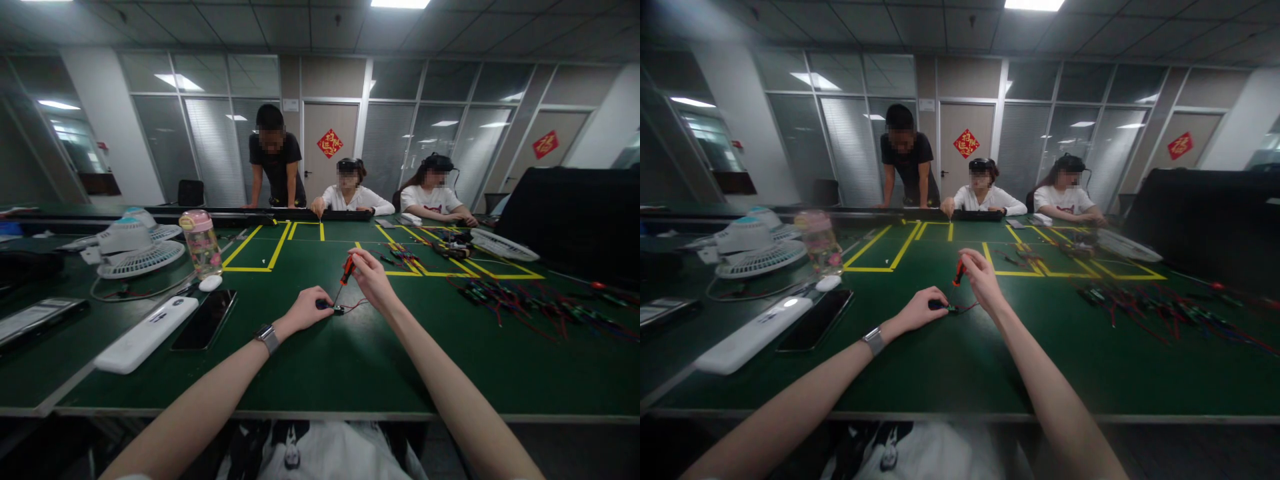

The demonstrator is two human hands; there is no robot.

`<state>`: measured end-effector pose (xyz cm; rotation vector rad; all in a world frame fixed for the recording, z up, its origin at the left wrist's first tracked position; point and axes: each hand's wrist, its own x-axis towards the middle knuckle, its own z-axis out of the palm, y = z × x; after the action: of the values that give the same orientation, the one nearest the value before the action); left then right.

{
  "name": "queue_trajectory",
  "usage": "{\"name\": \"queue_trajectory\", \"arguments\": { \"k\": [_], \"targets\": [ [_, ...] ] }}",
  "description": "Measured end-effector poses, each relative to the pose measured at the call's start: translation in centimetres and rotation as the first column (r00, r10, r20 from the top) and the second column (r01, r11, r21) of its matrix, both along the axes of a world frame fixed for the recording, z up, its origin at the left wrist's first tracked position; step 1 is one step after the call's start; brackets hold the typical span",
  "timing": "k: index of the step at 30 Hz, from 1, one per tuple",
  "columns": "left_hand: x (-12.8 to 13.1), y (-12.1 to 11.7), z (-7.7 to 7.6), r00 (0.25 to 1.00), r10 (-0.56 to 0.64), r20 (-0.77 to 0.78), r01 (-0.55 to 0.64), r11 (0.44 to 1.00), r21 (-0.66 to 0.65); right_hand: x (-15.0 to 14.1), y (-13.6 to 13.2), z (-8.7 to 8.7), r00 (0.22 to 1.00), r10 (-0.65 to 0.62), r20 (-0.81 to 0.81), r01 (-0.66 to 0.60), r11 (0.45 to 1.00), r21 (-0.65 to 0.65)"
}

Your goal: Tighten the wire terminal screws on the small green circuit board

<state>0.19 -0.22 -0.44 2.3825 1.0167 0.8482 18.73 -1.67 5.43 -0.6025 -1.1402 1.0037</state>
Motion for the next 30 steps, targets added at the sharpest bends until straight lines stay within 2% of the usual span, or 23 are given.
{"name": "queue_trajectory", "arguments": {
  "k": [6, 13, 21, 23, 28, 30],
  "targets": [
    [0.02, 0.14, -0.14, 1.0, 0.0, 0.003, 0.0, 1.0, 0.003, -0.08, -0.26, 0.12, 0.996, 0.088, -0.031, -0.088, 0.996, 0.002],
    [-0.02, 0.14, -0.16, 1.0, 0.002, 0.013, -0.002, 1.0, -0.002, -0.21, 0.25, -0.33, 0.998, 0.024, -0.057, -0.023, 1.0, 0.01],
    [0.03, 0.12, -0.2, 1.0, 0.0, 0.019, 0.0, 1.0, 0.003, -0.5, -0.45, 0.24, 0.99, 0.131, -0.059, -0.132, 0.991, -0.009],
    [0.07, 0.13, -0.17, 1.0, 0.002, 0.02, -0.002, 1.0, 0.004, -0.56, -0.44, 0.22, 0.993, 0.112, -0.048, -0.112, 0.994, -0.002],
    [0.03, 0.02, 0.04, 1.0, 0.001, 0.004, -0.001, 1.0, -0.001, -0.4, -0.2, 0.01, 0.997, -0.032, 0.069, 0.029, 0.998, 0.053],
    [0.0, -0.09, 0.15, 1.0, 0.002, 0.006, -0.002, 1.0, -0.001, -0.33, -0.2, -0.01, 0.996, -0.031, 0.088, 0.026, 0.998, 0.057]
  ]
}}
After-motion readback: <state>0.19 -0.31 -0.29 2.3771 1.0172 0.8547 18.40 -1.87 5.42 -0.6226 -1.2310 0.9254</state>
